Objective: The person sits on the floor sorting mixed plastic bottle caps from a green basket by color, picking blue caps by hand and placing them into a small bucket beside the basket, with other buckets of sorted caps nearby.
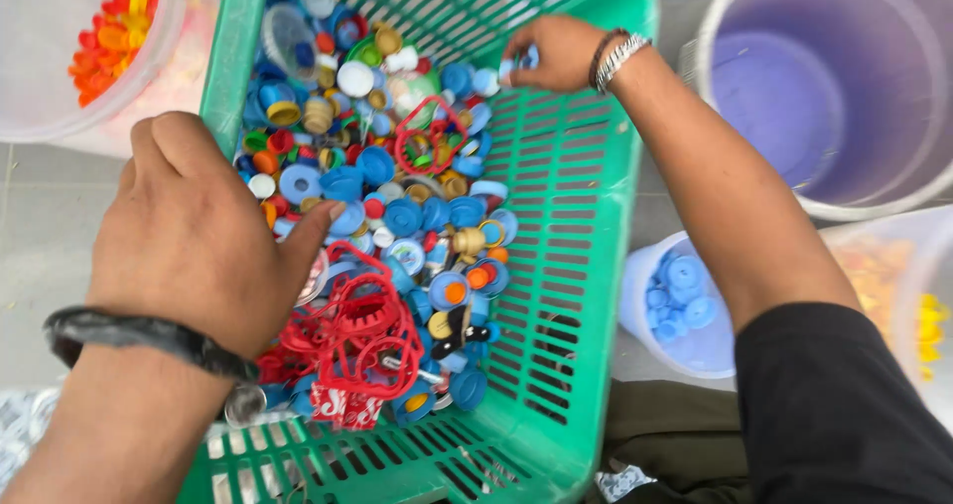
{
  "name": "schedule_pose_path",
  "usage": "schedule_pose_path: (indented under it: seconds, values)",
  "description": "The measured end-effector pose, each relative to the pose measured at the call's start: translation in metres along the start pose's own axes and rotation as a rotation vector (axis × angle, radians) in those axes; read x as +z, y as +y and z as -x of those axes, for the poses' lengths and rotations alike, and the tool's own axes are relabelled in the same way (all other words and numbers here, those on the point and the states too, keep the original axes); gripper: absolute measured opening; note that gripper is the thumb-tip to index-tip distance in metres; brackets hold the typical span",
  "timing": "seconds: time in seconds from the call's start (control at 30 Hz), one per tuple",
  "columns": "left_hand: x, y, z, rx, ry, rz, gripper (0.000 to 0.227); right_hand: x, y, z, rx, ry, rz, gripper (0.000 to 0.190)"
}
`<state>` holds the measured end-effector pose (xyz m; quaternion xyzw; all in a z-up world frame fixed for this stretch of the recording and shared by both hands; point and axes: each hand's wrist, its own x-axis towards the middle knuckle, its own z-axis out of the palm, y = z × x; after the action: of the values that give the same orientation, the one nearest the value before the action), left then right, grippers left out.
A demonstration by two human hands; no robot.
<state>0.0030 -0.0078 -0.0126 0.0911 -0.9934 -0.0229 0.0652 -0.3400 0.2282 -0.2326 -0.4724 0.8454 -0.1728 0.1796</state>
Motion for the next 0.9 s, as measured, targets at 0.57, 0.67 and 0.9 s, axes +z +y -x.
schedule_pose_path:
  seconds: [0.57, 0.67, 0.9]
  values:
    - [0.042, -0.045, -0.012, -0.112, -0.015, -0.027, 0.091, 0.129, 0.080, 0.362, 0.302, -0.497, -0.026, 0.050]
    - [0.102, -0.073, -0.034, -0.119, 0.051, -0.001, 0.087, 0.157, 0.100, 0.383, 0.306, -0.403, -0.035, 0.052]
    - [0.043, -0.047, -0.014, -0.226, 0.073, 0.103, 0.082, 0.170, 0.099, 0.343, 0.204, -0.385, 0.041, 0.044]
